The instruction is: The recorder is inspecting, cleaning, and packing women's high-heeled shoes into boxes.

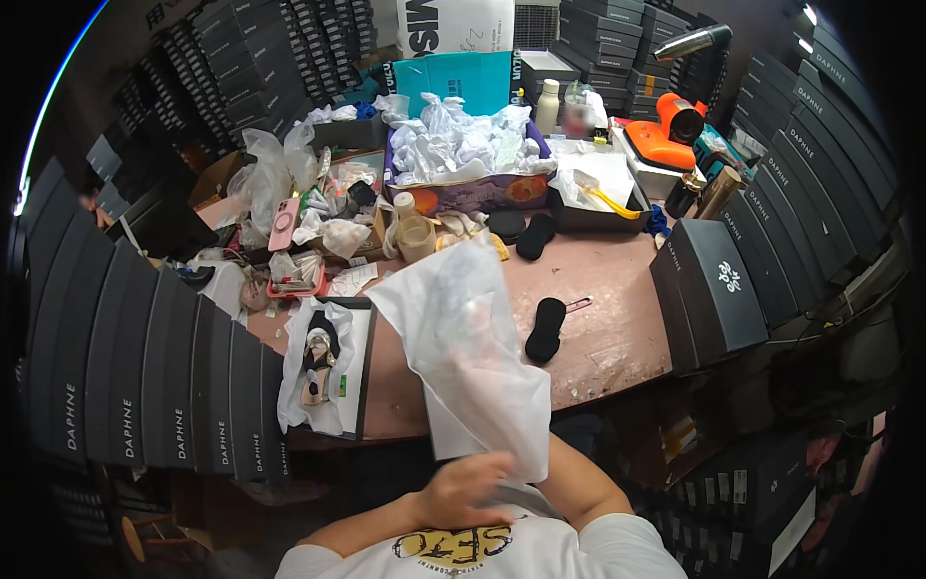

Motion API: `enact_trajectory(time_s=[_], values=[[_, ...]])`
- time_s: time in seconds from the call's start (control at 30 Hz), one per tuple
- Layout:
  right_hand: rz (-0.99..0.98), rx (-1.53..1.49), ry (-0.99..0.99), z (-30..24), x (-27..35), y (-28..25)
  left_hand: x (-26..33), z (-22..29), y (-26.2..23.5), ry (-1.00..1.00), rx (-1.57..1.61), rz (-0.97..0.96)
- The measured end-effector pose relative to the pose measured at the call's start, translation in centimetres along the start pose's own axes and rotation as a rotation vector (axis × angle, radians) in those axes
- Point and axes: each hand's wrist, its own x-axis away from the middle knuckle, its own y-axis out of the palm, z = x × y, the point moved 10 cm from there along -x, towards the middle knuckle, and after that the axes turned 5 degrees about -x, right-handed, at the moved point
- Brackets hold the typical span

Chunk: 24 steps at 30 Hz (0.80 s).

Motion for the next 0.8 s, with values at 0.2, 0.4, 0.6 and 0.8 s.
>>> enact_trajectory(time_s=[0.2,0.4,0.6,0.8], values=[[-0.35,1.129,-0.456,1.6,2.3,10.1,6.1,-14.9,-3.8,-0.963,1.223,0.704],[-0.588,0.599,-0.106,-2.0,7.5,3.9,8.5,-13.0,-16.6,-0.686,0.277,1.078],[0.281,-0.565,0.294,2.3,6.6,-5.3,-0.3,-5.7,0.0,-0.17,-0.237,0.007],[0.111,-0.294,0.361,1.8,7.7,-6.3,-3.3,-12.0,0.7,-0.199,-0.533,-0.273]])
